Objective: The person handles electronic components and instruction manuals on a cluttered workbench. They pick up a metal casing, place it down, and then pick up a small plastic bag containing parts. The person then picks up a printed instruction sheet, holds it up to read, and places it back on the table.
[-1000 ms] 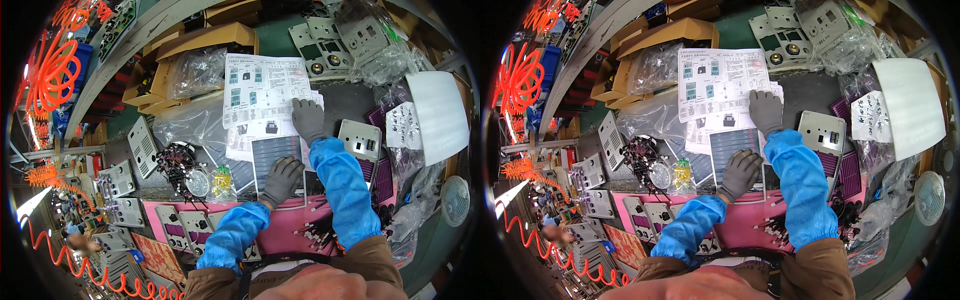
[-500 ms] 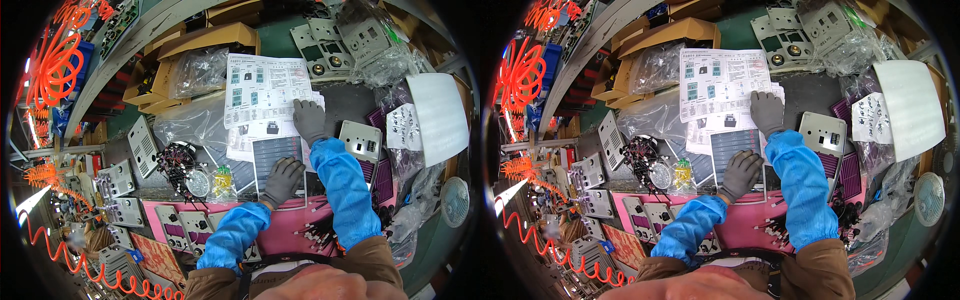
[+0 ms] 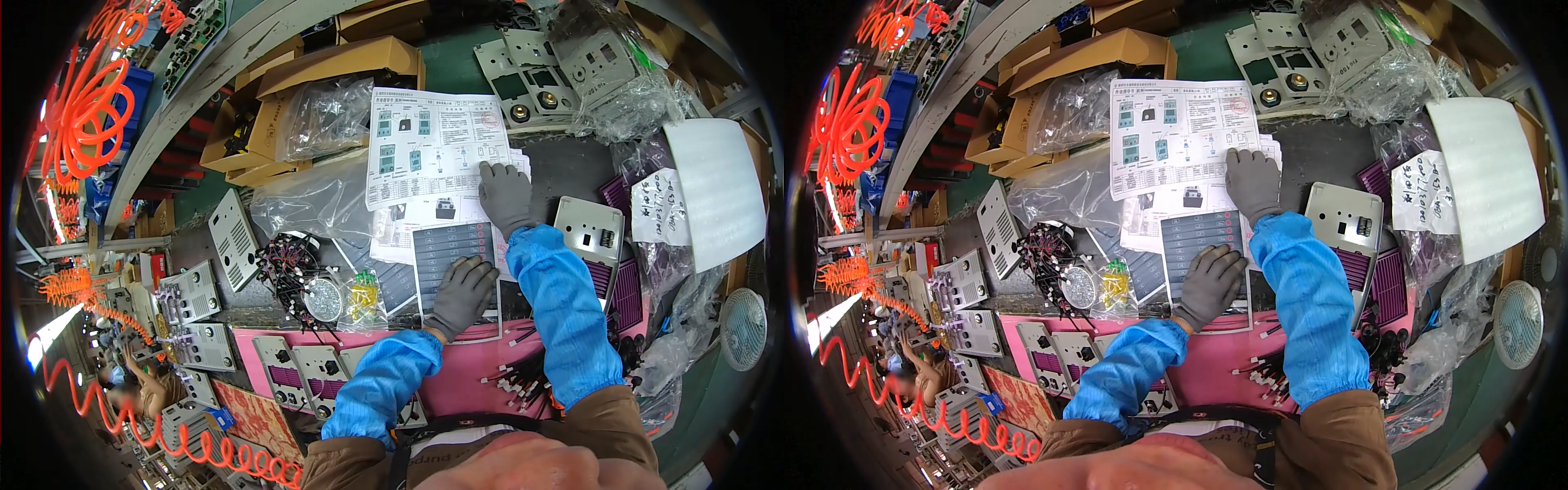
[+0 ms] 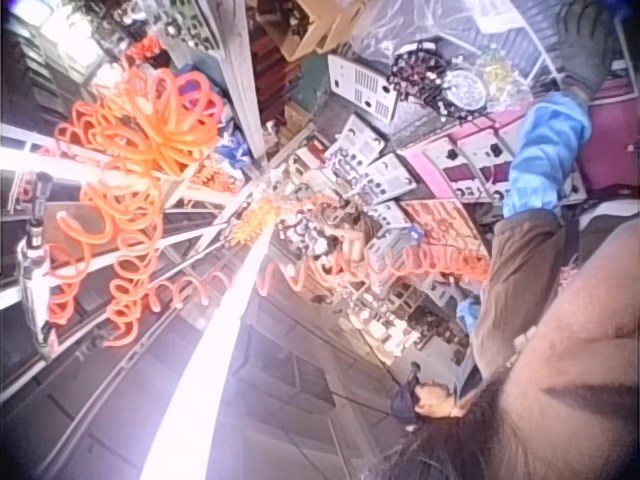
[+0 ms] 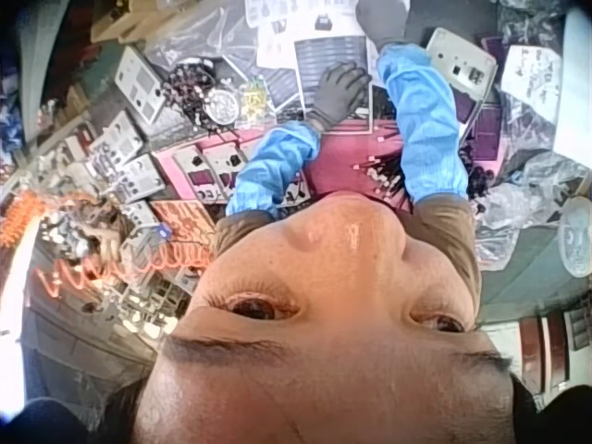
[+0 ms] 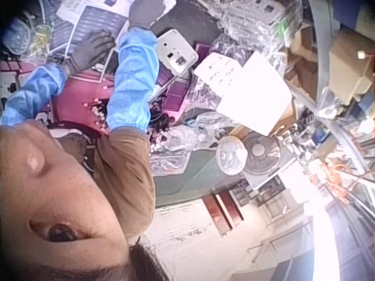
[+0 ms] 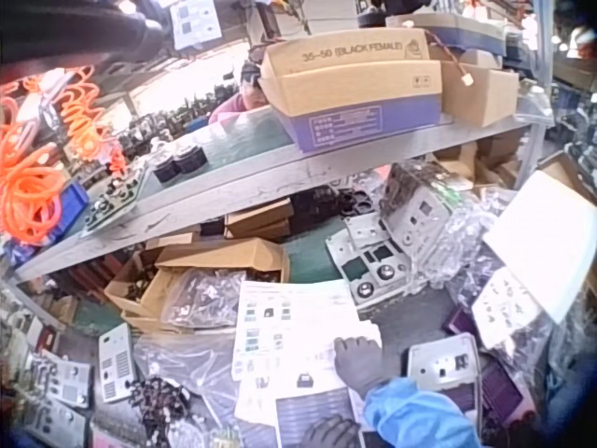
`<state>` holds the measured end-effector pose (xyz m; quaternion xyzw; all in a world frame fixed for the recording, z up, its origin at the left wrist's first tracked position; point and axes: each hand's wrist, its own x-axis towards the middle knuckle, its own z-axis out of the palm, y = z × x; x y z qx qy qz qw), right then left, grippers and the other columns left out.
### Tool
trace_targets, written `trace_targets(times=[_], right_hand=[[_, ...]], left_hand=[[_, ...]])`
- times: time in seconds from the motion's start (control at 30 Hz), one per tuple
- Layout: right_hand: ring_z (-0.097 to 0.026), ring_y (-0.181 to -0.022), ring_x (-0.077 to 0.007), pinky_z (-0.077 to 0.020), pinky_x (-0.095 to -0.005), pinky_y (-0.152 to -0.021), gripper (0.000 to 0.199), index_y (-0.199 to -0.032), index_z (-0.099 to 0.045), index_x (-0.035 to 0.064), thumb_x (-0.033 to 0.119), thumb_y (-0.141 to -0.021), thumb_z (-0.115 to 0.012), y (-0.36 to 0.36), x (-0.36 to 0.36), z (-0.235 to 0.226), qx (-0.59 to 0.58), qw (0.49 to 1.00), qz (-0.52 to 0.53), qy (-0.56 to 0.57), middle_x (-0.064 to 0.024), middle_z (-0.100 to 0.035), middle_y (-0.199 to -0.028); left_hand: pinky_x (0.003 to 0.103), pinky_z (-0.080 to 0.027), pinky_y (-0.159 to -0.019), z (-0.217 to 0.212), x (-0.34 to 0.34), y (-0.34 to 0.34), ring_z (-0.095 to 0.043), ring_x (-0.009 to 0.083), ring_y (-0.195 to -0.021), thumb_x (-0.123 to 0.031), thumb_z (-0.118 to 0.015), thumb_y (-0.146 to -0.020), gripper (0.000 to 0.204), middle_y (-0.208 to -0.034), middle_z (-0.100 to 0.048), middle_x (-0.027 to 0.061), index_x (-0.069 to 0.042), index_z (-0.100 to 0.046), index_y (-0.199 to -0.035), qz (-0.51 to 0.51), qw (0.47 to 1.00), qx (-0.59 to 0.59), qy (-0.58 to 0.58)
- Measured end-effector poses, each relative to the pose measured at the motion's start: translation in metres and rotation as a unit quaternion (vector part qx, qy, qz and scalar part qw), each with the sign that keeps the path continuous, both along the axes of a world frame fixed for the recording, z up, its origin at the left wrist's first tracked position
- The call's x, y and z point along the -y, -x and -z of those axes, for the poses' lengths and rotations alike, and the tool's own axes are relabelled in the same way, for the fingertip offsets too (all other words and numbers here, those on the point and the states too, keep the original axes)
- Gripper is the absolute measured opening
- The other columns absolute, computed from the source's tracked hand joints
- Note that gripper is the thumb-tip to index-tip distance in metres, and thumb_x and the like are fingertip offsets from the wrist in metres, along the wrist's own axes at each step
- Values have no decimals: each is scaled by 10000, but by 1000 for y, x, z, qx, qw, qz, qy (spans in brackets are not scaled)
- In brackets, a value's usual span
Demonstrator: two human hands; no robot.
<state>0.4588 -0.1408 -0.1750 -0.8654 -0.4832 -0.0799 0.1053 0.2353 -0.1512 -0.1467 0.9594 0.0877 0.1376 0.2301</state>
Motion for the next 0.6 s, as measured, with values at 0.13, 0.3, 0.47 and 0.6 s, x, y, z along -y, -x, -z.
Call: trace_targets(times=[0.13, 0.3, 0.47, 0.6], right_hand=[[-643, -921, -240, -499, -425, -761, 375, -1205, -653, 101, 270, -869, -659, 0, 1, -1, 0, 1000, -3, 2, -59, -657, -975], [-641, -919, -238, -499, -425, -761, 368, -1198, -653, 101, 269, -870, -657, 0, 1, -2, -1, 1000, -2, -3, -58, -653, -974], [-642, -914, -241, -499, -427, -764, 364, -1194, -654, 101, 259, -866, -658, 1, -1, -4, 6, 1000, -2, -11, -57, -652, -964], [-643, -909, -244, -504, -427, -758, 363, -1192, -653, 101, 248, -860, -659, 0, 0, -2, 13, 1000, -6, -13, -59, -652, -957]], left_hand=[[468, -388, -1122, -1, 0, 0, -533, 265, -1263, -193, -672, -871, 371, -1265, -619, 64, -113, -664, -1233, 3, 1000, -2, 0], [468, -391, -1116, -1, -1, -1, -534, 265, -1257, -196, -675, -864, 381, -1262, -617, 65, -112, -661, -1235, 2, 1000, 2, 0], [472, -393, -1111, -1, -2, 0, -529, 269, -1257, -193, -673, -866, 371, -1258, -615, 65, -112, -663, -1228, 6, 1000, 1, -2], [473, -388, -1115, -1, -1, -1, -524, 270, -1259, -194, -670, -869, 367, -1260, -612, 64, -113, -663, -1226, 2, 1000, -8, 4]])
